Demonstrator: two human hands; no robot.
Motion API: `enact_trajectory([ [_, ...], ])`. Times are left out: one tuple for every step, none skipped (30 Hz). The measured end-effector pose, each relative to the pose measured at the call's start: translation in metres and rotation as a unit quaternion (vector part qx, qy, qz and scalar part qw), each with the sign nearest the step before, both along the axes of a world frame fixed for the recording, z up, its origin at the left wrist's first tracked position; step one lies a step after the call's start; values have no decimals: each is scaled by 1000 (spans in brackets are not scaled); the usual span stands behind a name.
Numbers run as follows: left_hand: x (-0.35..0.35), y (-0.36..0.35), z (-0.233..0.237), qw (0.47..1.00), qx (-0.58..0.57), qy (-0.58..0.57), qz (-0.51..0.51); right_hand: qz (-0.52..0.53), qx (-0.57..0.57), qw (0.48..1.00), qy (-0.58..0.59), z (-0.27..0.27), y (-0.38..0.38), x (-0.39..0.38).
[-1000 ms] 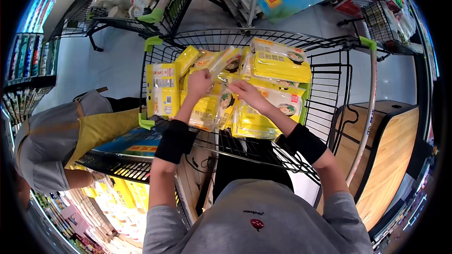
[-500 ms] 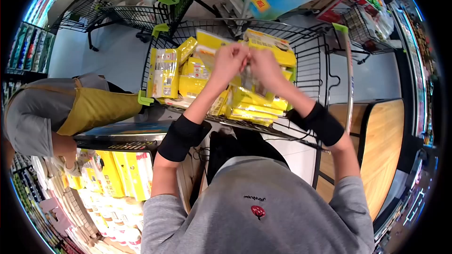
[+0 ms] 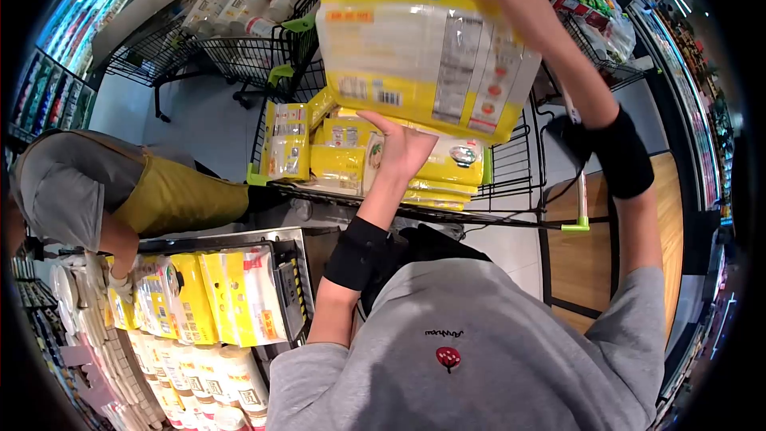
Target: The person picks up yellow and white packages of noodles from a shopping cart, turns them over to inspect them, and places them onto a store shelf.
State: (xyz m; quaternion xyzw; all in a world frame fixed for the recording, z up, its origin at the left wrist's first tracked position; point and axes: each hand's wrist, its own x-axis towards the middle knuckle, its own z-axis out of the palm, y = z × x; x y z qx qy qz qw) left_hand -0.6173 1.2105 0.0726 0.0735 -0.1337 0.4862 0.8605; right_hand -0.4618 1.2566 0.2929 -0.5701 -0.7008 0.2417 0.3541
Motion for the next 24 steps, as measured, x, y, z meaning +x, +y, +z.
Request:
enact_trajectory([
  [-4, -11, 15, 999, -2, 43, 12, -34, -20, 999, 28, 2, 5, 2],
  [-7, -15, 32, 996, 3, 85, 23, -68, -32, 996, 57, 8, 11, 7],
  [-9, -19, 44, 991, 6, 126, 36, -102, -47, 990, 84, 11, 14, 11],
  [-11, -24, 49, 985, 3, 166, 51, -100, -38, 990, 89, 11, 13, 12],
  [-15, -24, 51, 987, -6, 155, 32, -96, -28, 991, 94, 12, 14, 13],
  [-17, -25, 54, 986, -4, 164, 44, -89, -16, 991, 99, 14, 16, 12],
  [-19, -29, 56, 983, -3, 175, 55, -96, -16, 991, 89, 14, 15, 9],
  [-21, -31, 58, 980, -1, 187, 66, -104, -14, 991, 80, 16, 14, 5],
  [-22, -33, 59, 976, -5, 201, 83, -112, -12, 991, 71, 17, 14, 3],
  [-23, -36, 59, 972, -10, 214, 100, -95, -7, 994, 45, 9, 22, 11],
  [-24, -38, 59, 967, -16, 227, 115, -79, -3, 997, 17, -6, 36, 26],
  [-26, -40, 59, 963, -16, 240, 121, -62, 1, 998, -11, -11, 41, 26],
  [-28, -41, 60, 959, -17, 252, 126, -64, 5, 998, -10, -15, 44, 27],
  [-30, -41, 60, 955, -17, 265, 131, -66, 9, 998, -9, -19, 47, 28],
  [-30, -42, 61, 953, -16, 267, 142, -69, 14, 998, -5, -20, 46, 27],
  [-30, -41, 61, 951, -14, 268, 153, -71, 24, 997, -9, -21, 46, 25],
  [-31, -41, 61, 949, -13, 268, 164, -73, 34, 997, -12, -22, 46, 23],
  [-31, -41, 58, 948, -16, 272, 162, -75, 44, 996, -16, -20, 43, 18],
  [-32, -40, 54, 948, -18, 274, 162, -36, 61, 997, -29, -17, 40, 14],
  [-33, -36, 54, 948, -18, 275, 162, 3, 81, 996, -42, -11, 35, 9],
  [-34, -34, 58, 955, -29, 252, 150, 44, 103, 992, -56, -4, 28, 0],
  [-36, -35, 63, 963, -39, 229, 139, 61, 205, 973, -92, -3, 19, -12],
  [-38, -35, 67, 969, -48, 205, 127, 77, 304, 941, -125, -5, 7, -25],
  [-39, -34, 66, 969, -64, 201, 131, 135, 400, 891, -167, -5, -5, -37],
])
